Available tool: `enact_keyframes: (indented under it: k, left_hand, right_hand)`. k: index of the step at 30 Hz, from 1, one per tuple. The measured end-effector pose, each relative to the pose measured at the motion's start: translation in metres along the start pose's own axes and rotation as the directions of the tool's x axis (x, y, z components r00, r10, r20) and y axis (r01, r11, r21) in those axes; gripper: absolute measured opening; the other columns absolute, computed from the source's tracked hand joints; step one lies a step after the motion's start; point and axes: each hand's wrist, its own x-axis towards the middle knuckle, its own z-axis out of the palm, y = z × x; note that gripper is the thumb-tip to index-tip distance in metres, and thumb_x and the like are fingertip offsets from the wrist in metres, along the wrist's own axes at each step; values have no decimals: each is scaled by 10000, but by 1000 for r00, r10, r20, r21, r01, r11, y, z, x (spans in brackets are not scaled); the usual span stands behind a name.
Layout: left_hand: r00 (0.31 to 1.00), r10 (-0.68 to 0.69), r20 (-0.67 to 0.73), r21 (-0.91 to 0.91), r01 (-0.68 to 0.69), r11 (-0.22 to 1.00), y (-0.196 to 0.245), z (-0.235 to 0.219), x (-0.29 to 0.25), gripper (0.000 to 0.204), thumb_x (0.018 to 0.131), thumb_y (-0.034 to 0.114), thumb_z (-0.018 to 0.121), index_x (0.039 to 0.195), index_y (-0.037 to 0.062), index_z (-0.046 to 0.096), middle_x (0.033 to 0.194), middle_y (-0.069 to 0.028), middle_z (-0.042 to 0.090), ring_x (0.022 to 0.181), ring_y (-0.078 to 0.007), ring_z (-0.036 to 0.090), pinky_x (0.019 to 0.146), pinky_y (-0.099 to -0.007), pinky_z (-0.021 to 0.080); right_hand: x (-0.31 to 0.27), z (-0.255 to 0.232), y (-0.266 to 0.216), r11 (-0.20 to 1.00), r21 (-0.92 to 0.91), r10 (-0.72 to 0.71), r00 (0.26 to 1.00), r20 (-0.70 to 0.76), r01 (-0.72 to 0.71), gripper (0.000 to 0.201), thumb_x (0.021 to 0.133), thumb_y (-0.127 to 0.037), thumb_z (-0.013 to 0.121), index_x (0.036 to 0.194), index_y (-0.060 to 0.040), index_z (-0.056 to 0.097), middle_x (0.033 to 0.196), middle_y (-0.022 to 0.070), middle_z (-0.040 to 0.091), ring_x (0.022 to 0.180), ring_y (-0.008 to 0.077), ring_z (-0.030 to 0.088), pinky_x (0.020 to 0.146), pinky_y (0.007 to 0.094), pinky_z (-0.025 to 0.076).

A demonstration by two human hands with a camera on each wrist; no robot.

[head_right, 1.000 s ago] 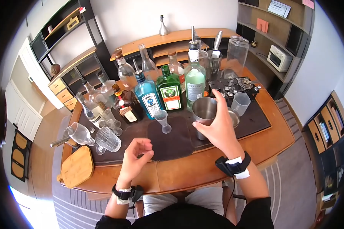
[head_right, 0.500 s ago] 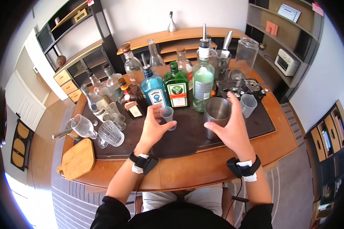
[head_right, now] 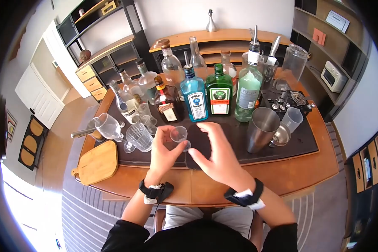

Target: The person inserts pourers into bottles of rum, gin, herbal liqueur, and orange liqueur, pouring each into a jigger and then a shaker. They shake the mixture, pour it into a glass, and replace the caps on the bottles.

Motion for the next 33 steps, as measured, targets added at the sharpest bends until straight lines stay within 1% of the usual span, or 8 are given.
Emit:
enact_keyframes:
  k: [3, 8, 11, 13, 15, 23, 28, 33]
  left_hand:
    - [1000, 12, -13, 76, -11, 997, -2, -6, -9, 480, 777, 92, 869, 1151, 28, 576, 1013, -61, 671, 904, -145, 638, 822, -297, 519]
    - [997, -79, -9, -1, 79, 997, -9, -15, -14, 547, 762, 88, 871, 1207, 13, 562, 1064, -104, 691, 1000, -230, 688, 900, -358, 538]
    - [990, 1, -141, 112, 15, 994, 5, -26, -35, 581, 787, 79, 851, 1281, 12, 552, 1153, -137, 679, 1082, -247, 668, 949, -380, 518]
    - [991, -131, -31, 19, 131, 991, 6, -43, -60, 596, 809, 80, 832, 1326, 8, 544, 1248, -157, 653, 1188, -265, 620, 1018, -400, 478]
    - [967, -247, 70, -16, 249, 968, 1, -57, -87, 567, 818, 70, 815, 1316, 7, 552, 1268, -157, 649, 1214, -273, 606, 1034, -398, 467]
    - [961, -170, -216, 194, 213, 958, -32, -75, -141, 492, 811, 14, 733, 1277, 6, 574, 1221, -180, 614, 1169, -352, 578, 1034, -432, 452]
    - [976, -93, -197, 271, 145, 952, -27, -70, -135, 491, 795, 12, 729, 1260, 5, 573, 1227, -186, 612, 1170, -379, 570, 1032, -457, 445]
    - [983, -65, -170, 310, 116, 944, -27, -71, -134, 472, 790, 20, 733, 1237, 9, 581, 1214, -178, 624, 1169, -377, 577, 1024, -460, 442]
  right_hand:
    - [17, 38, 11, 988, 65, 136, 986, 98, -142, 690, 827, -139, 818, 1390, 26, 454, 1327, 211, 527, 1199, 335, 569, 1021, 428, 478]
    - [34, 64, 18, 989, 33, 139, 977, 163, -146, 559, 806, -124, 819, 1268, -17, 522, 1037, 201, 687, 982, 388, 696, 847, 441, 558]
    - [43, 67, 37, 994, -73, 88, 993, 74, -82, 555, 824, -61, 819, 1294, -25, 526, 1042, 125, 706, 914, 222, 711, 813, 358, 573]
    - [54, 67, 48, 990, -90, 113, 992, 58, -108, 497, 842, -98, 816, 1253, -33, 545, 1042, 118, 708, 933, 221, 705, 840, 362, 559]
    - [67, 69, 56, 993, -29, 116, 983, 141, -113, 473, 819, -127, 819, 1193, -26, 547, 999, 177, 702, 931, 343, 705, 823, 421, 557]
    - [89, 87, 57, 985, -159, 122, 919, 375, -66, 478, 841, -192, 803, 1201, -1, 553, 1080, 210, 717, 1029, 389, 698, 875, 449, 549]
    - [126, 84, 21, 956, -178, -192, 957, 218, 232, 487, 835, -181, 799, 1217, 2, 559, 1167, 199, 679, 1087, 398, 640, 926, 462, 520]
    - [196, 137, 31, 887, -248, -244, 852, 463, 389, 259, 825, -4, 640, 1082, 30, 633, 989, 229, 702, 995, 435, 669, 862, 495, 538]
